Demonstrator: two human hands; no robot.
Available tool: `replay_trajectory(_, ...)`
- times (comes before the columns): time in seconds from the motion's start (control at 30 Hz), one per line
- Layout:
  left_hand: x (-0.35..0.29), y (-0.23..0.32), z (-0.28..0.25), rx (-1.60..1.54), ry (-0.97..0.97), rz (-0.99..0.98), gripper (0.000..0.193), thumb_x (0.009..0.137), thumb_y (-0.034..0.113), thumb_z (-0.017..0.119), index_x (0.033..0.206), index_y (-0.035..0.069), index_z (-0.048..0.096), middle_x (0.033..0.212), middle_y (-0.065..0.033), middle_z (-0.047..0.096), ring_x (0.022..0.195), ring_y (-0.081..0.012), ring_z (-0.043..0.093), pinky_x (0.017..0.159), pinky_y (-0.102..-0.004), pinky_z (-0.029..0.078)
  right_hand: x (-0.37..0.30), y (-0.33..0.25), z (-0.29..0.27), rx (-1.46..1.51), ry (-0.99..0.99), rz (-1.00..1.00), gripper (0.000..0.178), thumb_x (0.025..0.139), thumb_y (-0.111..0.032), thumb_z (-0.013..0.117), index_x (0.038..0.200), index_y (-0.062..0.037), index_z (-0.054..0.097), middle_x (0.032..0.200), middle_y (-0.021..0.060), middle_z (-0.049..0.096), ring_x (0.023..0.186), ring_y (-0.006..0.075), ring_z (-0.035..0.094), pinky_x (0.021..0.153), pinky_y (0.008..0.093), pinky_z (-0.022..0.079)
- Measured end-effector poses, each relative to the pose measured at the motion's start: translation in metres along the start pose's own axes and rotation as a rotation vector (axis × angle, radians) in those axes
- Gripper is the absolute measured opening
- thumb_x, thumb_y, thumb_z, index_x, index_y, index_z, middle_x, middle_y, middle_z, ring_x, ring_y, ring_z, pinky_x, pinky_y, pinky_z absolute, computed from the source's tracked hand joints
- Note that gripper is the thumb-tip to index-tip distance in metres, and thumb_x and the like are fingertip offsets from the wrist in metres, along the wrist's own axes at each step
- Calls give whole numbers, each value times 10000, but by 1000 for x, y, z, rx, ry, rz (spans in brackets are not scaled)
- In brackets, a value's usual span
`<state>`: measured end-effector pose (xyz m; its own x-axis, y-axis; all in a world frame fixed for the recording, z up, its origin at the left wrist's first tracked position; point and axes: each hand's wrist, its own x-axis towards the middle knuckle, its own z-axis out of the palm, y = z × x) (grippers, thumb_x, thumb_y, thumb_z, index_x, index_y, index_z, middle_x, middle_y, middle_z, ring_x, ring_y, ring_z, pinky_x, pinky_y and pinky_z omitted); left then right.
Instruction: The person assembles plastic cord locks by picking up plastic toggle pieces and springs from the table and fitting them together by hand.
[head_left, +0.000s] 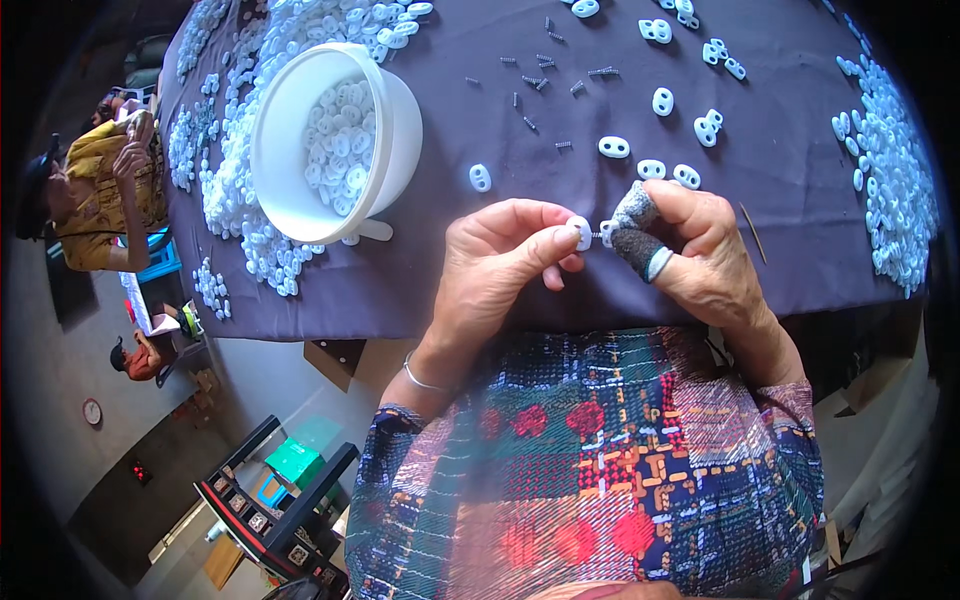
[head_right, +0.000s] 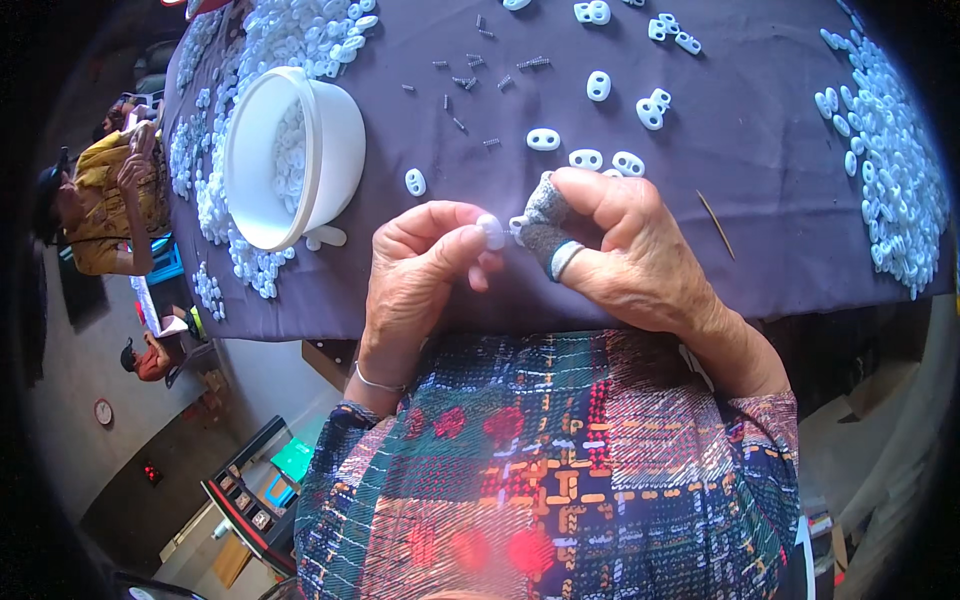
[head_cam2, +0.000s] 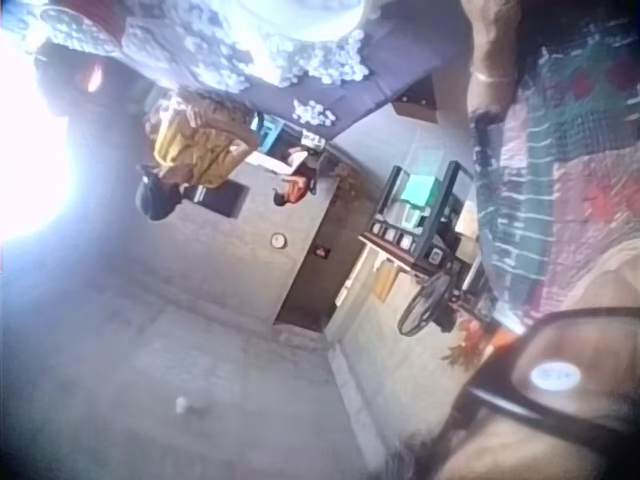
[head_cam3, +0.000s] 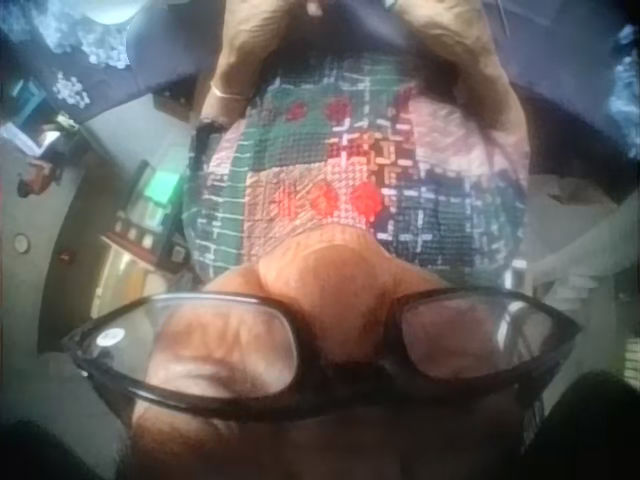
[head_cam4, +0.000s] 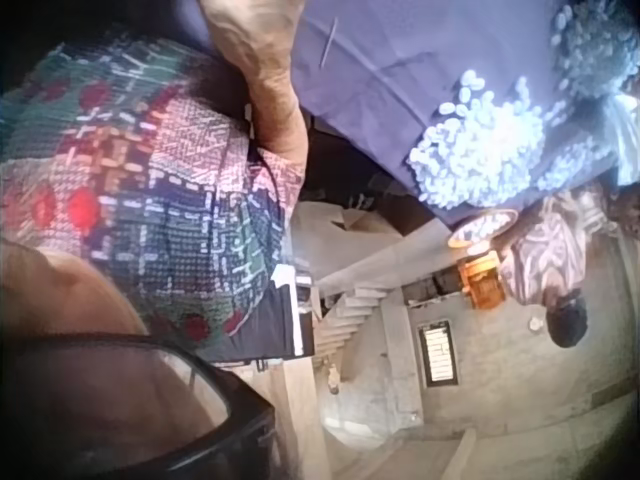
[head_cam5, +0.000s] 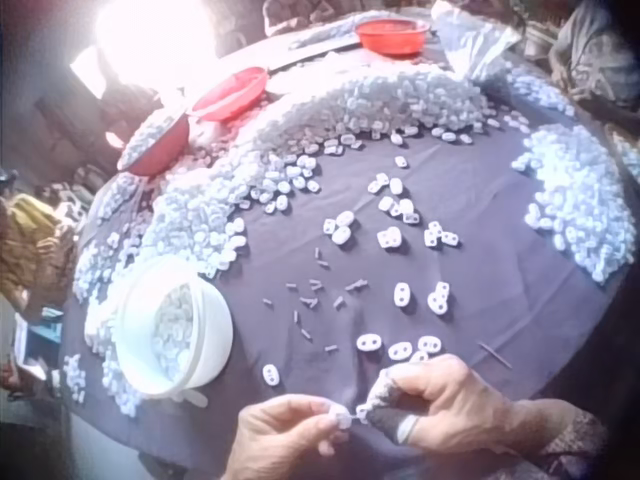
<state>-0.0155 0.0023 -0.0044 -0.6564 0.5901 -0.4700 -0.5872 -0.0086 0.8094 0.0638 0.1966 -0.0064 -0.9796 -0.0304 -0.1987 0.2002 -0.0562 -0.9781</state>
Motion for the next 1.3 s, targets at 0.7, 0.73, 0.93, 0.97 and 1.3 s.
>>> replay_trajectory(0.7,0,-6,9,133,48,37,178,867,75,680,1007,-31,652,868,-68,682,743,-98,645,609,-190,507,3,4,3,-175,44,-48,78,814,-28,629,831,20,569,716,65,576,670,136,555,635,277,420)
replay_trajectory(0.73,0,-6,9,130,49,36,177,869,75,678,1008,-32,650,864,-66,681,737,-97,643,610,-191,508,4,4,3,-175,44,-47,78,814,-28,629,831,20,569,716,65,576,670,136,555,635,277,420)
replay_trajectory(0.93,-3,-7,9,141,55,47,179,873,79,676,1005,-36,643,852,-68,676,717,-91,630,619,-197,512,5,6,3,-189,17,-74,54,824,-19,618,834,18,580,717,53,577,672,124,545,634,271,416)
replay_trajectory(0.97,-3,-8,10,119,52,44,178,873,79,676,1003,-37,641,850,-71,675,713,-91,627,622,-199,514,4,6,3,-170,19,-43,50,827,-16,617,834,17,581,719,45,578,678,113,540,636,265,416)
replay_trajectory(1.3,-3,-10,11,108,73,74,169,867,68,681,985,-43,633,838,-67,664,697,-85,616,627,-201,516,6,7,3,-102,5,-1,45,830,-13,625,836,13,590,714,12,580,679,72,519,625,239,408)
